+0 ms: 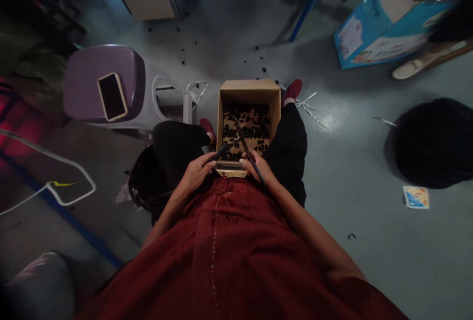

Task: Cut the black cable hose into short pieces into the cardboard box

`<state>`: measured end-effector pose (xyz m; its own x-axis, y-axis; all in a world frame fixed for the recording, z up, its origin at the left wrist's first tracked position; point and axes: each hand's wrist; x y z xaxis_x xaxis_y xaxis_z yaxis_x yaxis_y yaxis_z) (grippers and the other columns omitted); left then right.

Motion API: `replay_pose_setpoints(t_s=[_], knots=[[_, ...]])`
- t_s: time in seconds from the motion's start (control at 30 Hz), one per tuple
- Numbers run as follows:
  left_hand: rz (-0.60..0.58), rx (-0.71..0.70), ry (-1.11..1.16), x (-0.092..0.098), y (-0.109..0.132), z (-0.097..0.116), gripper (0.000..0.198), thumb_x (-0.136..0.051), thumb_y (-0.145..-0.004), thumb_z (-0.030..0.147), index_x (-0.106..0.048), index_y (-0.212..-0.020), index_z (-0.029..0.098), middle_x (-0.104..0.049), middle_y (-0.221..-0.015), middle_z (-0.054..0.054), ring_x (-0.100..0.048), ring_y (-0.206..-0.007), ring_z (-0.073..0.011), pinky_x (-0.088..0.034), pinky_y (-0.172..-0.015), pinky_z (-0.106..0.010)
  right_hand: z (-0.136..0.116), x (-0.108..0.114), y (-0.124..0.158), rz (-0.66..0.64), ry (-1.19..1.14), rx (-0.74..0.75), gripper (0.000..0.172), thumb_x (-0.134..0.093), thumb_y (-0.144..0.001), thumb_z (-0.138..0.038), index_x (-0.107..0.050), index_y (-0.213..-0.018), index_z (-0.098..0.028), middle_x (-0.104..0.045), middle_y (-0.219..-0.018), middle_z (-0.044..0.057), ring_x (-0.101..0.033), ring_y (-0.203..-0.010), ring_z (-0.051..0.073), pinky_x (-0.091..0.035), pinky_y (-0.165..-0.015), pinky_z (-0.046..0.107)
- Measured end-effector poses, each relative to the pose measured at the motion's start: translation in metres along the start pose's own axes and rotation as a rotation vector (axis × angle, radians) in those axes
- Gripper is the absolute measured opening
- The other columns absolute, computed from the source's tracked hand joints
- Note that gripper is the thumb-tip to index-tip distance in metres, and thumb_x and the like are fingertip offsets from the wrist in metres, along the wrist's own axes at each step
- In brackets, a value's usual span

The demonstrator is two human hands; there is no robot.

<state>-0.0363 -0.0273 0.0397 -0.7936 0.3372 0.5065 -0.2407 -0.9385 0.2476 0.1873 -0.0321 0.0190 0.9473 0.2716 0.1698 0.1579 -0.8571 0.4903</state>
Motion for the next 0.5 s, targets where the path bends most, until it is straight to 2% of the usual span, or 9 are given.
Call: replay_pose_setpoints(t_s=[0.1,0.2,0.37,0.5], knots=[[-0.05,-0.026,-0.001,-0.004,0.001,0.009,0.031,-0.048,-0.087,0.023,-0.059,-0.116,0.017,-0.064,-0.114,-0.006,-0.059,-0.103,-0.0171,-0.047,-0.091,-0.033,-0.016,-0.005,-0.004,-0.019,-0.298,-0.051,0.041,-0.061,-0.069,-0.044,-0.042,-0.098,-0.022,-0.056,-0.074,-0.003,-0.053,-0.057,0.012,-0.045,-0.057,0.027],[-0.137,-0.078,-0.039,-0.01,0.002,0.016,0.031,-0.047,-0.087,0.022,-0.059,-0.116,0.019,-0.063,-0.114,-0.005,-0.059,-0.104,-0.0164,-0.046,-0.093,-0.032,-0.023,-0.011,-0.006,-0.007,-0.457,-0.045,0.044,-0.067,-0.063,-0.037,-0.043,-0.098,-0.023,-0.06,-0.084,-0.001,-0.056,-0.063,0.011,-0.047,-0.06,0.026],[-0.255,-0.118,-0.044,-0.017,0.004,0.029,0.034,-0.045,-0.088,0.023,-0.057,-0.119,0.02,-0.062,-0.118,-0.005,-0.057,-0.107,-0.0166,-0.044,-0.095,-0.029,-0.01,-0.013,-0.004,0.019,-0.593,-0.045,0.042,-0.068,-0.064,-0.029,-0.044,-0.097,-0.024,-0.062,-0.082,-0.003,-0.054,-0.057,0.009,-0.046,-0.055,0.024],[-0.38,-0.103,0.014,-0.004,0.003,0.033,0.037,-0.042,-0.088,0.025,-0.054,-0.123,0.025,-0.059,-0.123,0.001,-0.055,-0.112,-0.0149,-0.04,-0.098,-0.025,-0.001,0.001,-0.007,0.109,-0.637,-0.009,0.041,-0.07,-0.062,-0.027,-0.046,-0.095,-0.025,-0.064,-0.08,-0.004,-0.054,-0.054,0.009,-0.046,-0.051,0.024]])
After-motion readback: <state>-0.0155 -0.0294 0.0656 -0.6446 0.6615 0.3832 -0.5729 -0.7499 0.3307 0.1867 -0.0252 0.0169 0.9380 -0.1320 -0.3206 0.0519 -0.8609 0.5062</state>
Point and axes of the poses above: each hand's wrist, its own y-axis away from the middle knuckle, its own x-axis out of the back of the hand, z = x × y
